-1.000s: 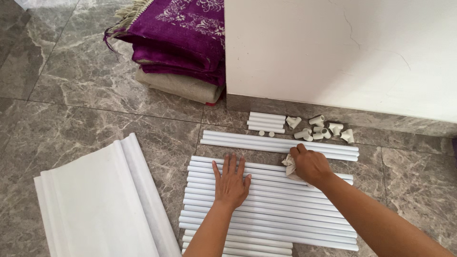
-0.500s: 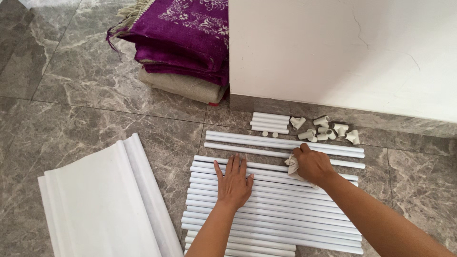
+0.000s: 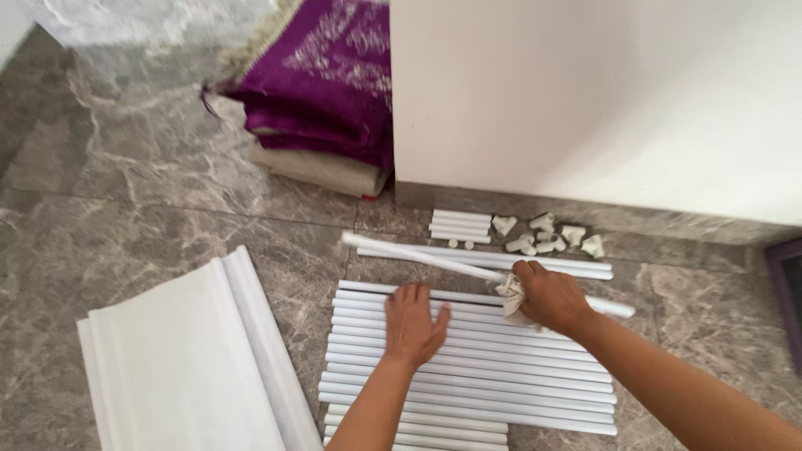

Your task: The person wipes multiple white PVC pipes one by one with a cloth, then places them back into a neat stack on the floor. The person also briefly wipes a short pipe and a T-joint fitting.

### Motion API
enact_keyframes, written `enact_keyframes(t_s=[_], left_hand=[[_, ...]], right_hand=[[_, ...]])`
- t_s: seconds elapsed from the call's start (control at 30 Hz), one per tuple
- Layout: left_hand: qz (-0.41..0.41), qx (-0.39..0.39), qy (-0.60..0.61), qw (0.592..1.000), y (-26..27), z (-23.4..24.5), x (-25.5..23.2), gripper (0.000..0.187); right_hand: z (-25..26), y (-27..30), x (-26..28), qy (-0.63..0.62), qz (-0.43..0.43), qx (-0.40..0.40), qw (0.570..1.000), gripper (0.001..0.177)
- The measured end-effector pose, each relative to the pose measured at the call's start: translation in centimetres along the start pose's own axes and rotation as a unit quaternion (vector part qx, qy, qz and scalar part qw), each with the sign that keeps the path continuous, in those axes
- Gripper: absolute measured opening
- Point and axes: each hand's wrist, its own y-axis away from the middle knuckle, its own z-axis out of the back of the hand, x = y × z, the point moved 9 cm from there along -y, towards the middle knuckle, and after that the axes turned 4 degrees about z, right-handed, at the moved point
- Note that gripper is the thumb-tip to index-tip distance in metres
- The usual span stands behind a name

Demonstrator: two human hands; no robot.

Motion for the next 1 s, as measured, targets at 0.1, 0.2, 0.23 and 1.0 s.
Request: enact_keyframes(t_s=[0.1,0.2,0.23,1.0], left_hand=[[-0.027,0.024,0.126,0.991,0.6,1.9,-4.7,0.063],[-0.047,0.041,0.226,0.972,1.6,4.1,-9.0,0.065],[-0.052,0.045,0.251,0.965,1.9,5.3,-10.2,0.064],[-0.033,-0.087,0.104,0.99,21.1,23.6,-12.9,0.046]], right_hand=[[5.2,1.8,2.9,-0.103,-0.049,-0.059,0.992,0.04],[10.4,3.9,7.1,-0.264,-0.077,-0.111,0.955,0.034],[12.4,4.5,8.5,-0.324,-0.074,-0.128,0.934,0.033],[27.0,16.1,21.8,-0.64,-0.003,-0.283,0.714,0.025]])
